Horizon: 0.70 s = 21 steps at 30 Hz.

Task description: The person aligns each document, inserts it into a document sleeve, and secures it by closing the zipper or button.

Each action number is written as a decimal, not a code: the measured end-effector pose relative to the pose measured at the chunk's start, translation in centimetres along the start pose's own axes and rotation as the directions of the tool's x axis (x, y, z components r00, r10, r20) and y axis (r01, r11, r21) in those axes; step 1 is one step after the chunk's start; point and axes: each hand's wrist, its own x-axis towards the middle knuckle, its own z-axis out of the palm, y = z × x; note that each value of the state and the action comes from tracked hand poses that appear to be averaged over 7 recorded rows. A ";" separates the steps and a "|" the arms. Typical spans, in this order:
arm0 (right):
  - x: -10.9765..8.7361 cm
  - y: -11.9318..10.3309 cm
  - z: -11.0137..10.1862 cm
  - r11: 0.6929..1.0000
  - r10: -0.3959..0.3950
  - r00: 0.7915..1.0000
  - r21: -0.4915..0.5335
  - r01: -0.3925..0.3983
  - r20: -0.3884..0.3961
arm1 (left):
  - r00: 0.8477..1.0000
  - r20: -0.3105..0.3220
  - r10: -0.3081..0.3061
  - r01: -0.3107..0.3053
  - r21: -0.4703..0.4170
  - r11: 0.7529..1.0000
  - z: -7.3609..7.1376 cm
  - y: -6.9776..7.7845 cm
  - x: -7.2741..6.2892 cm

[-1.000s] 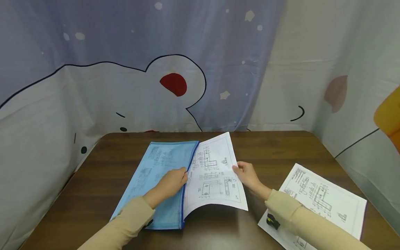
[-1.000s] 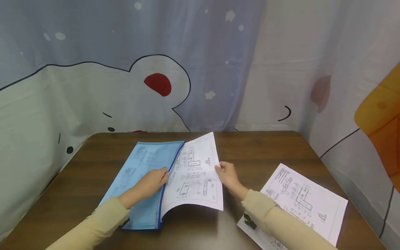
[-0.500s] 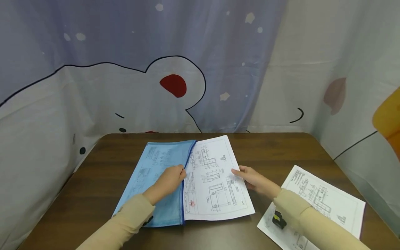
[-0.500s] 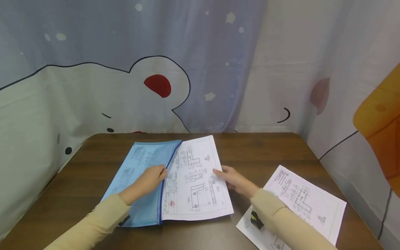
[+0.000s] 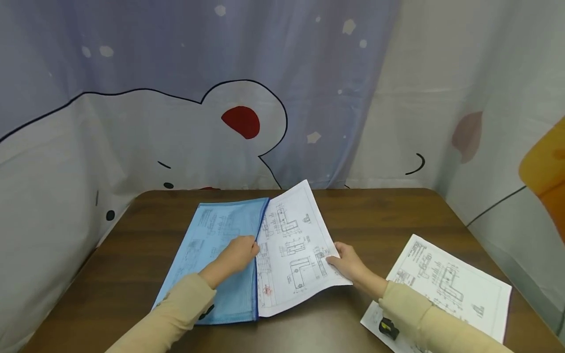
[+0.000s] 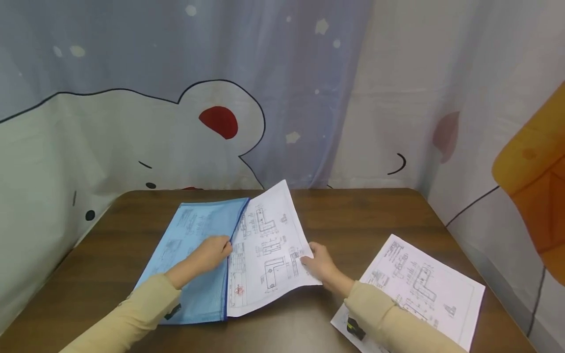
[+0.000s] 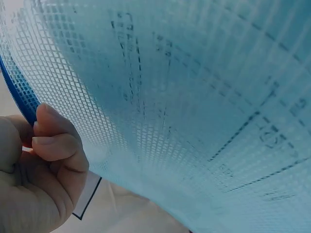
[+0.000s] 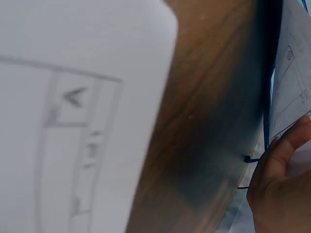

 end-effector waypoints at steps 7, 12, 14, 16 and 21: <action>0.5 -0.1 -0.5 0.997 0.047 0.999 0.060 -0.048 0.017 | 0.999 -0.031 0.026 -0.025 0.053 0.998 0.3 -0.3 0.2; 0.5 -0.2 -0.8 0.991 0.075 0.996 0.112 -0.080 0.043 | 0.999 -0.030 0.017 -0.015 0.052 0.999 0.3 -0.1 0.5; 0.5 -0.2 -0.7 0.991 0.073 0.996 0.109 -0.078 0.053 | 1.000 -0.016 0.005 -0.005 0.039 0.999 0.3 0.1 0.7; 0.6 -0.2 -0.6 0.991 0.070 0.997 0.115 -0.075 0.046 | 1.000 -0.002 -0.011 0.011 0.027 1.000 0.3 0.2 0.8; 0.7 -0.2 -0.2 0.988 0.088 0.995 0.126 -0.093 0.043 | 0.999 -0.008 -0.037 0.037 0.006 0.999 0.2 0.3 1.1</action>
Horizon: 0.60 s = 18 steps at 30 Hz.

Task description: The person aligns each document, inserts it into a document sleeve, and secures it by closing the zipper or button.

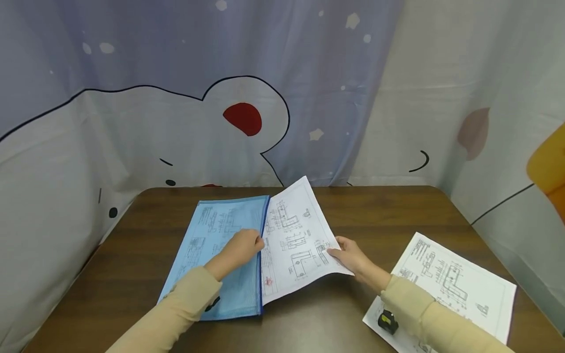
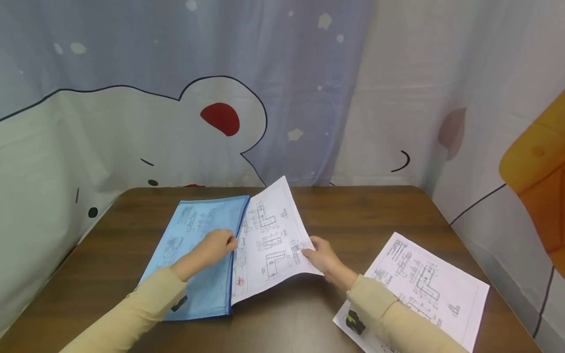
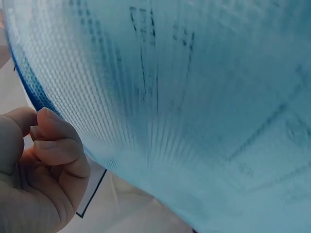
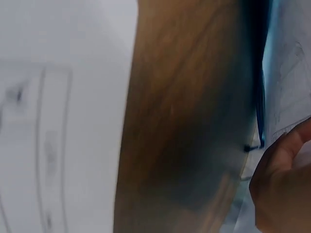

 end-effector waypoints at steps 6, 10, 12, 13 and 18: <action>-0.2 -0.1 -0.1 0.999 0.036 0.994 0.030 -0.039 0.106 | 1.000 -0.007 0.008 -0.009 -0.032 0.999 -0.1 0.0 0.1; -0.3 0.1 -0.8 1.000 0.027 0.978 -0.008 -0.026 0.209 | 1.000 -0.021 -0.009 0.008 -0.061 0.998 -0.3 -0.1 0.2; -0.4 0.2 -0.9 0.999 0.010 0.975 -0.054 0.002 0.223 | 0.999 -0.029 -0.018 0.015 -0.074 0.997 -0.5 -0.2 0.2; -0.4 0.3 -0.9 0.997 0.002 0.977 -0.077 0.015 0.214 | 0.999 -0.031 -0.017 0.015 -0.077 0.997 -0.5 -0.2 0.3; -0.5 0.5 -0.9 0.995 0.025 0.993 -0.097 -0.014 0.118 | 1.000 -0.017 -0.018 0.016 -0.076 0.997 -0.5 -0.2 0.3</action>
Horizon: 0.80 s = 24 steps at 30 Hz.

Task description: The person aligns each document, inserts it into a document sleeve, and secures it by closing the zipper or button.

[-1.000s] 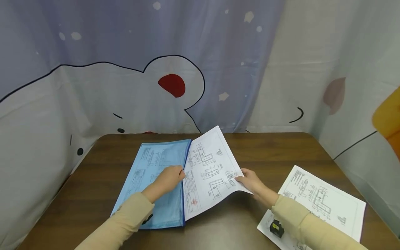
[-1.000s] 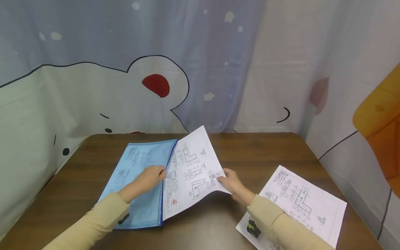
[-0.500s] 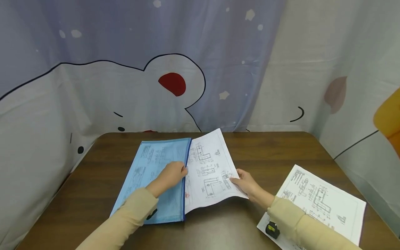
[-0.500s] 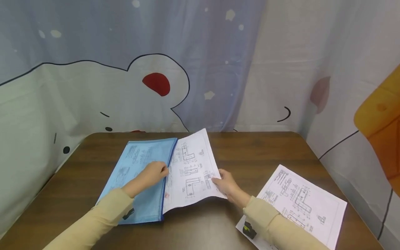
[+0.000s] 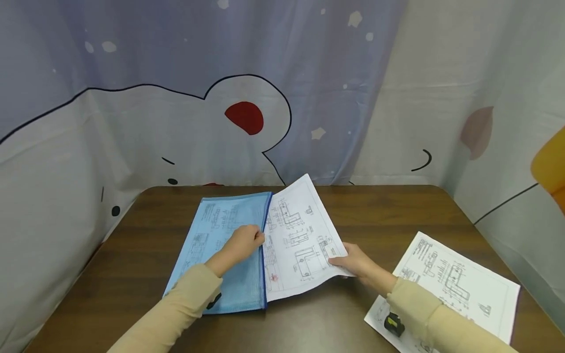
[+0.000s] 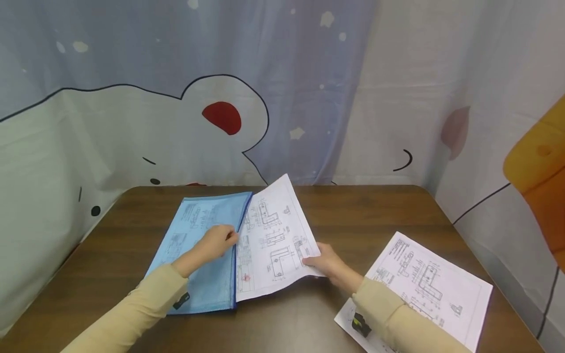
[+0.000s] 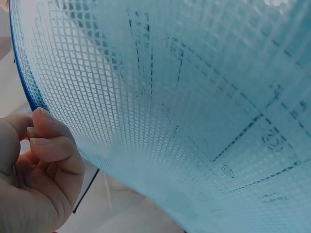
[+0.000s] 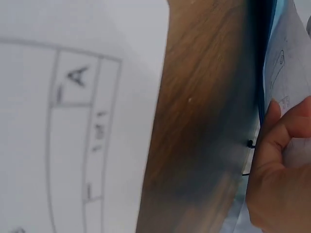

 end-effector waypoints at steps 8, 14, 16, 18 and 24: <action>0.4 -0.4 0.6 1.000 -0.027 0.998 0.015 0.028 -0.052 | 1.000 0.024 -0.013 0.014 -0.052 0.999 0.7 0.3 0.6; 0.6 -0.5 0.7 0.998 -0.048 0.994 -0.033 0.045 -0.097 | 0.999 0.019 -0.034 0.036 -0.081 0.996 0.6 0.5 0.8; 0.6 -0.6 0.7 0.999 -0.010 0.998 0.033 0.012 -0.069 | 0.999 0.018 -0.031 0.032 -0.087 0.996 0.6 0.5 0.8; 0.7 -0.5 0.7 0.995 0.021 0.999 0.093 -0.017 -0.046 | 0.999 0.018 -0.028 0.030 -0.091 0.995 0.7 0.4 0.8; 0.7 -0.4 -0.7 0.972 0.060 0.998 0.227 -0.056 -0.011 | 0.999 0.013 -0.034 0.035 -0.076 0.997 0.8 0.4 0.9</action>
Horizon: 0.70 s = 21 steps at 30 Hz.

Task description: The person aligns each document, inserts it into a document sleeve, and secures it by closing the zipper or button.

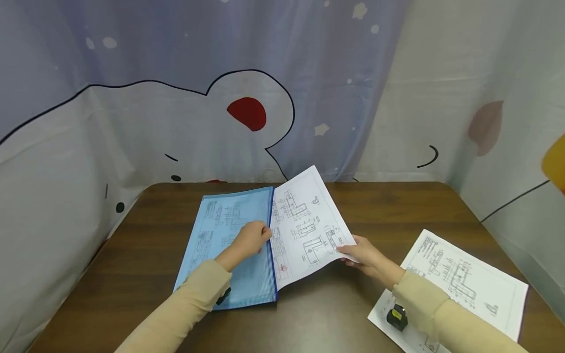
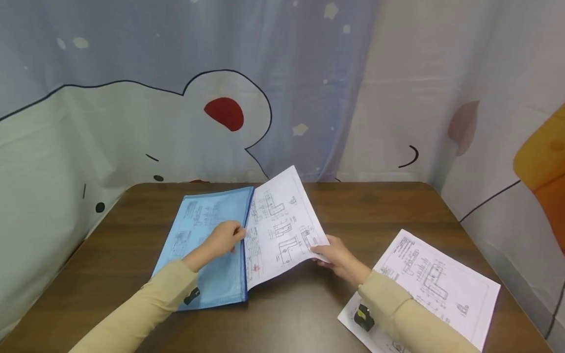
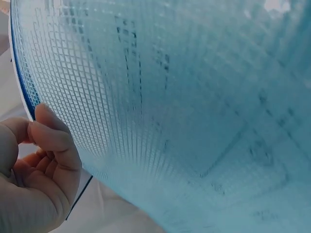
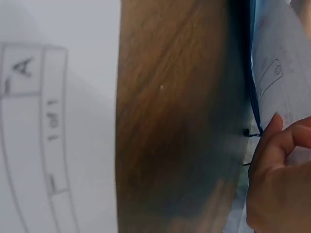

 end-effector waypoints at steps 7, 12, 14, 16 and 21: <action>-0.6 0.2 0.1 0.949 -0.198 0.980 -0.253 0.186 -0.020 | 1.000 0.026 0.005 -0.004 -0.022 1.000 0.4 0.2 0.4; -0.7 0.4 -0.5 0.976 -0.146 0.989 -0.170 0.138 -0.037 | 0.999 0.007 0.036 -0.036 -0.016 0.999 0.8 0.6 -0.2; -0.7 0.5 -0.7 0.989 -0.095 0.995 -0.111 0.093 -0.015 | 0.999 0.009 0.039 -0.039 -0.011 0.999 1.1 0.7 -0.4; -0.8 0.6 -0.8 0.995 -0.055 0.998 -0.084 0.055 0.005 | 0.999 0.022 0.028 -0.028 0.014 1.000 1.6 0.8 -0.7; -1.3 1.0 -0.4 0.999 -0.012 1.000 -0.049 0.013 0.019 | 0.993 0.118 -0.003 -0.020 0.187 0.982 2.7 1.5 -2.2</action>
